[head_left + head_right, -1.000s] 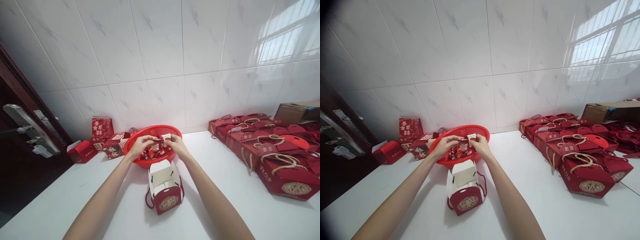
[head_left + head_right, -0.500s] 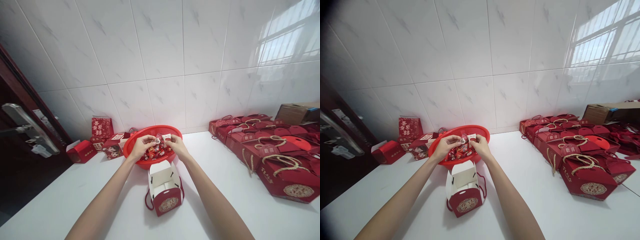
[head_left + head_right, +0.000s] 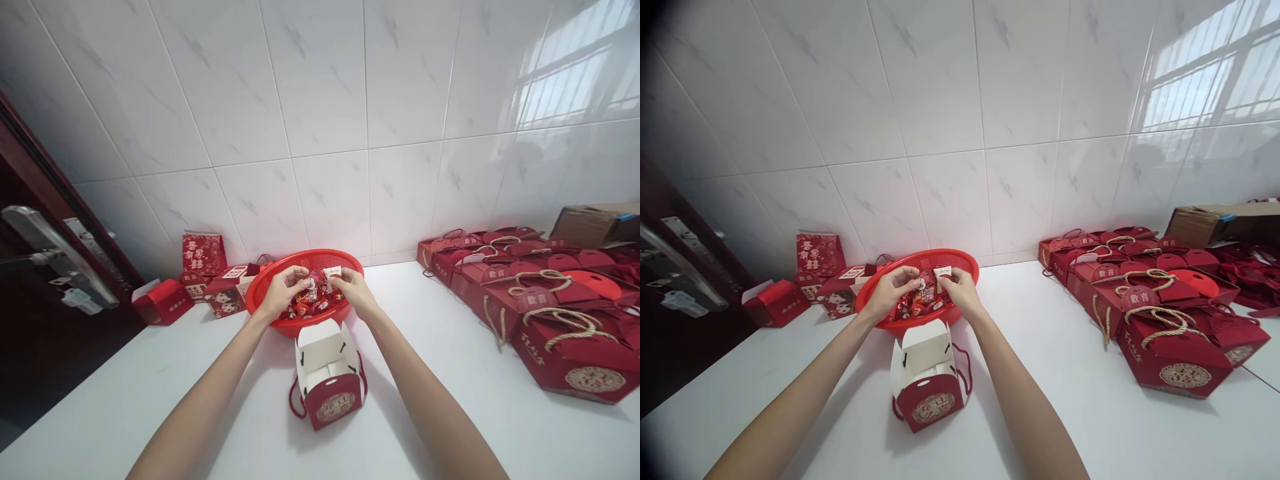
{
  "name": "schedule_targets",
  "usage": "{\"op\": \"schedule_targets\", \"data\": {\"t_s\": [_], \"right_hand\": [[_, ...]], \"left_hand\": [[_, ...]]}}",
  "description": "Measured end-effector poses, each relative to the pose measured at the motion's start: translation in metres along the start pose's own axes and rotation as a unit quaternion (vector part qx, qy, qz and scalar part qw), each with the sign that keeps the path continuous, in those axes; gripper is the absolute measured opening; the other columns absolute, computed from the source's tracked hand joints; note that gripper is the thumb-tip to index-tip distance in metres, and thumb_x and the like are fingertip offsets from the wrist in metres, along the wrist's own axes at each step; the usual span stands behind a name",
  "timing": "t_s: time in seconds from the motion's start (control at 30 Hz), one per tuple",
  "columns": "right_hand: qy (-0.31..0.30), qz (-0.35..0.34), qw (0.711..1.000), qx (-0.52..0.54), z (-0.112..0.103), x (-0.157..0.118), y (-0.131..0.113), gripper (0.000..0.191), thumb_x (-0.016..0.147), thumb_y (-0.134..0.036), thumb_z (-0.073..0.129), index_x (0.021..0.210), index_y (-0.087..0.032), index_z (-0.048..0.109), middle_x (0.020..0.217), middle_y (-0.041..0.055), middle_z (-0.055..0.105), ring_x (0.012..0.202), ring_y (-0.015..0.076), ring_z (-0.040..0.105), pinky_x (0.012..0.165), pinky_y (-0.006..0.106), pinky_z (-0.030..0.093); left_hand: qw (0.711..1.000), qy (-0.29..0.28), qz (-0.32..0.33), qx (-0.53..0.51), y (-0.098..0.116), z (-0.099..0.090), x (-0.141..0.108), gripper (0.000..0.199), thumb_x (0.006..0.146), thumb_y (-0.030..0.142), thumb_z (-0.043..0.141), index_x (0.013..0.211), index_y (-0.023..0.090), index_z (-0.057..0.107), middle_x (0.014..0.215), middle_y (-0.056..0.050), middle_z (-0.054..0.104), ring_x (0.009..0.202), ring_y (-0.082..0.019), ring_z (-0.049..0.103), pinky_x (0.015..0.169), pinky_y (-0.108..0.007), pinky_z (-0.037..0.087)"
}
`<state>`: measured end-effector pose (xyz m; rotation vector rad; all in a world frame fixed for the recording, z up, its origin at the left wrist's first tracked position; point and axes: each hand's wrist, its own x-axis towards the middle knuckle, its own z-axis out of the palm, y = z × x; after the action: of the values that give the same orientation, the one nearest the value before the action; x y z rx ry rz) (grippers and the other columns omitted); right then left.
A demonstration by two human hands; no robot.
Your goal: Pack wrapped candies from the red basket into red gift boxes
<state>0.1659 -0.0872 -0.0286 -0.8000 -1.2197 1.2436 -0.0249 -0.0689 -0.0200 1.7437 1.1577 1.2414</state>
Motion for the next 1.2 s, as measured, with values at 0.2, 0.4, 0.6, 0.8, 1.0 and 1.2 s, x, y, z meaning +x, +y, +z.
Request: {"op": "schedule_targets", "data": {"t_s": [0.2, 0.4, 0.6, 0.8, 1.0, 1.2], "right_hand": [[-0.001, -0.002, 1.0, 0.001, 0.0, -0.001, -0.001, 0.009, 0.066, -0.027, 0.062, 0.069, -0.019, 0.061, 0.07, 0.0007, 0.066, 0.07, 0.0177, 0.061, 0.073, 0.033, 0.048], [-0.013, -0.009, 1.0, 0.002, -0.001, -0.002, -0.002, 0.01, 0.068, -0.028, 0.061, 0.07, -0.019, 0.06, 0.069, 0.0006, 0.066, 0.072, 0.0177, 0.061, 0.072, 0.031, 0.048], [-0.013, -0.011, 1.0, -0.006, -0.001, -0.002, -0.001, 0.01, 0.068, -0.028, 0.061, 0.067, -0.019, 0.058, 0.066, -0.0008, 0.065, 0.071, 0.0165, 0.06, 0.067, 0.028, 0.046], [-0.012, -0.009, 1.0, -0.001, -0.001, -0.001, -0.001, 0.009, 0.067, -0.028, 0.061, 0.066, -0.019, 0.058, 0.065, -0.0004, 0.065, 0.068, 0.0165, 0.059, 0.067, 0.029, 0.046], [-0.011, -0.014, 1.0, -0.006, -0.001, -0.001, 0.0, 0.011, 0.067, -0.03, 0.062, 0.065, -0.019, 0.058, 0.067, -0.0006, 0.064, 0.069, 0.0167, 0.059, 0.07, 0.03, 0.046], [-0.009, -0.006, 1.0, 0.003, -0.002, -0.001, 0.001, 0.008, 0.066, -0.027, 0.061, 0.065, -0.019, 0.058, 0.067, -0.0006, 0.065, 0.069, 0.0169, 0.06, 0.07, 0.031, 0.047]], "left_hand": [[1.0, 0.009, -0.005, 0.012, 0.001, -0.005, 0.002, 0.043, 0.06, 0.046, 0.078, 0.09, 0.018, 0.065, 0.096, -0.005, 0.072, 0.095, -0.023, 0.066, 0.084, -0.034, 0.053], [0.986, 0.032, -0.042, 0.158, 0.001, -0.04, 0.015, 0.028, 0.064, 0.034, 0.055, 0.083, 0.018, 0.069, 0.076, -0.003, 0.071, 0.075, -0.021, 0.064, 0.073, -0.031, 0.051], [0.938, -0.104, -0.135, 0.301, -0.009, -0.061, 0.025, 0.02, 0.06, 0.032, 0.051, 0.057, 0.021, 0.067, 0.072, -0.005, 0.073, 0.077, -0.024, 0.066, 0.071, -0.03, 0.052], [0.9, -0.257, -0.155, 0.317, -0.011, -0.046, 0.03, 0.03, 0.061, 0.039, 0.059, 0.078, 0.019, 0.075, 0.08, -0.006, 0.075, 0.078, -0.023, 0.067, 0.071, -0.029, 0.051], [0.793, -0.351, -0.178, 0.466, -0.01, -0.009, 0.023, 0.068, 0.056, 0.043, 0.071, 0.122, 0.026, 0.068, 0.118, -0.011, 0.071, 0.1, -0.032, 0.066, 0.072, -0.03, 0.049], [0.828, -0.335, -0.12, 0.435, -0.016, -0.003, 0.021, 0.041, 0.055, 0.031, 0.071, 0.095, 0.024, 0.074, 0.09, -0.007, 0.075, 0.08, -0.026, 0.067, 0.064, -0.028, 0.047]]}}
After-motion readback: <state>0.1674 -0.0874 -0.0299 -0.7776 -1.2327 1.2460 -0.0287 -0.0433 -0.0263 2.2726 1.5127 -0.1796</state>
